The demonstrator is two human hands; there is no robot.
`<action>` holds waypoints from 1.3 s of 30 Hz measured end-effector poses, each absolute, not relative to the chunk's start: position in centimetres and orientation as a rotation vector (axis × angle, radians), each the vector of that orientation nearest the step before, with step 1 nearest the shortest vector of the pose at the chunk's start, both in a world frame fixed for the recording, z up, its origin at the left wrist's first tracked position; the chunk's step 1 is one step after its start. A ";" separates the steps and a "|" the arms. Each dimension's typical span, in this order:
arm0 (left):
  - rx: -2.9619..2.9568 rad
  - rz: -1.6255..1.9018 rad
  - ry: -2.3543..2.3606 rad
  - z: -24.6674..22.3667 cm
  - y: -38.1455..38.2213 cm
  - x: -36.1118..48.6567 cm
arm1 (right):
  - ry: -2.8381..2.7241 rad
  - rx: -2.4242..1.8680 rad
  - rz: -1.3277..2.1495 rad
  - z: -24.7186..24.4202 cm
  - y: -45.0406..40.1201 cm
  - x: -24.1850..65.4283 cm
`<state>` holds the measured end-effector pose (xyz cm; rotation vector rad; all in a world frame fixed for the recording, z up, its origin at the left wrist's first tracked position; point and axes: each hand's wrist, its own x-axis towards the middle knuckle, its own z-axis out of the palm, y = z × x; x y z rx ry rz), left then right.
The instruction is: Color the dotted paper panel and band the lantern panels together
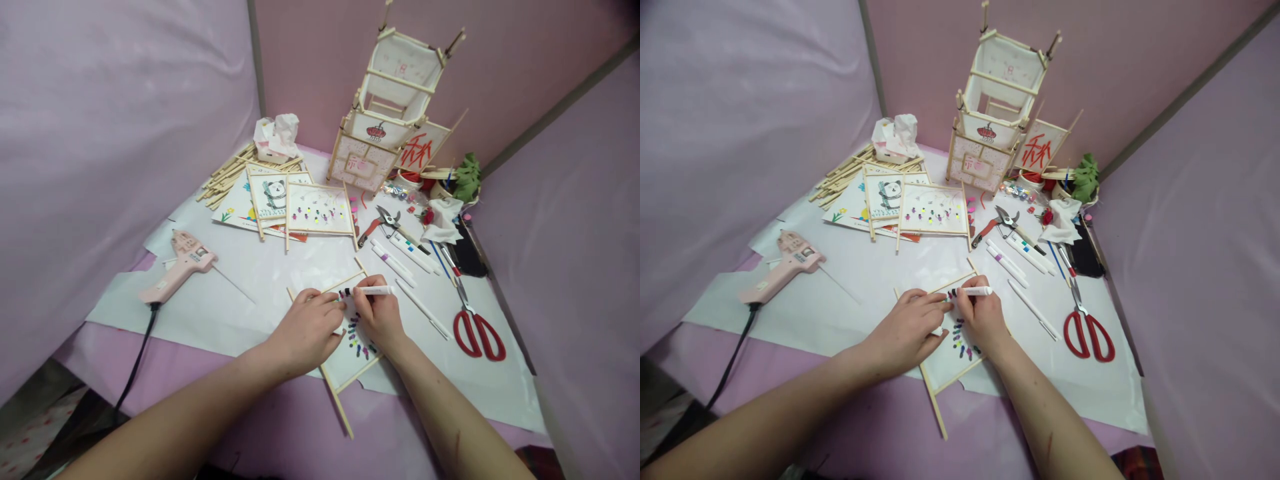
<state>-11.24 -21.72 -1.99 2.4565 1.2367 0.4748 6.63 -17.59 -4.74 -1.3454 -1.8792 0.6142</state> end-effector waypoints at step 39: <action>2.535 0.506 0.966 -2.4 -22.0 -11.2 | -1.562 -1.309 0.482 -4.3 -17.8 7.0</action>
